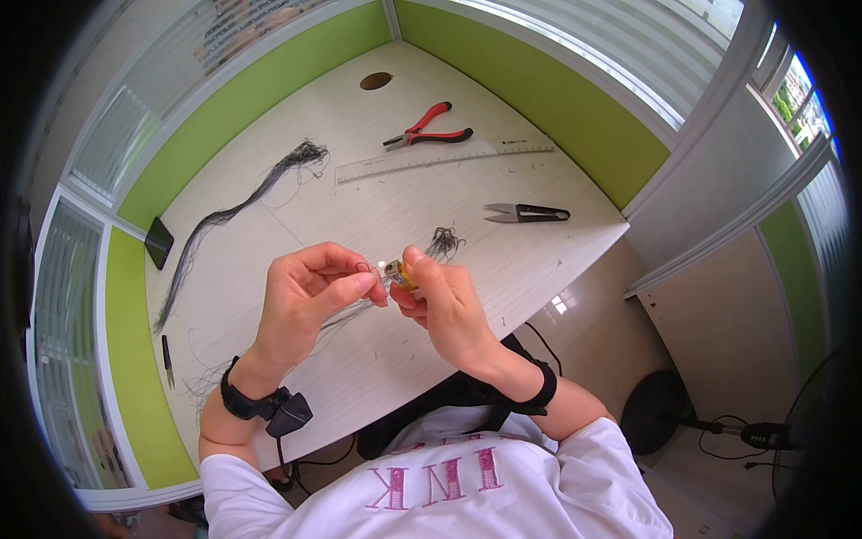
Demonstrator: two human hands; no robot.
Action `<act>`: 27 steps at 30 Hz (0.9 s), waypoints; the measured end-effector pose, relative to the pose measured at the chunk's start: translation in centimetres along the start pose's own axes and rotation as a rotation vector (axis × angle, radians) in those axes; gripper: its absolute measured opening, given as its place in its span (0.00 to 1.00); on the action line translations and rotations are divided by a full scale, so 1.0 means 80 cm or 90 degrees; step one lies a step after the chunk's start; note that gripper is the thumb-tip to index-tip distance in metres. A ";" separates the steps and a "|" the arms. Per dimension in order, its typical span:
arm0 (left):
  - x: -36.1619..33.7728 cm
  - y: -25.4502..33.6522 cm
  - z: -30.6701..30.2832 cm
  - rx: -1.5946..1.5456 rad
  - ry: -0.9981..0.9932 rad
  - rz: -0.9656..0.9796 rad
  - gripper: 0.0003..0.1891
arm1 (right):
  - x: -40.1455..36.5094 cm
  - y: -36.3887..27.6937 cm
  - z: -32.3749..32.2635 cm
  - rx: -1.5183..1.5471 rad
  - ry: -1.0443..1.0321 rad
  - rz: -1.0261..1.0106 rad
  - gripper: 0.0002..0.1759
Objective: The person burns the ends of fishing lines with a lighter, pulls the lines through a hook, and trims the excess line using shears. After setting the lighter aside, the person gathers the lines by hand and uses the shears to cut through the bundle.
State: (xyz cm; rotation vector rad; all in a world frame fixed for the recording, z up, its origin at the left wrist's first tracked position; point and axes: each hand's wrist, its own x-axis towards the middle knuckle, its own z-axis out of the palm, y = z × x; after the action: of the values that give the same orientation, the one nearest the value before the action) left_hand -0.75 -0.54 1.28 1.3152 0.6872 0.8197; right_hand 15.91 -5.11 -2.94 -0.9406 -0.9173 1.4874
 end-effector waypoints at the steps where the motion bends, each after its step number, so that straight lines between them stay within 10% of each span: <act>1: 0.000 0.000 0.000 0.005 -0.002 -0.001 0.06 | 0.001 -0.001 0.001 -0.015 0.008 -0.001 0.31; 14: 0.000 -0.002 -0.003 0.016 -0.026 -0.015 0.07 | 0.008 -0.001 -0.008 -0.090 -0.036 -0.269 0.06; 27: 0.001 -0.001 -0.005 0.055 -0.031 -0.019 0.07 | 0.012 -0.010 -0.018 -0.266 -0.044 -0.366 0.04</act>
State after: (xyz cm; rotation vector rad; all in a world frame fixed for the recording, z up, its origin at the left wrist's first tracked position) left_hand -0.98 -0.26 1.12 1.3953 0.7091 0.7384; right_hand 17.43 -4.03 -2.85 -0.8211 -1.4433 0.8557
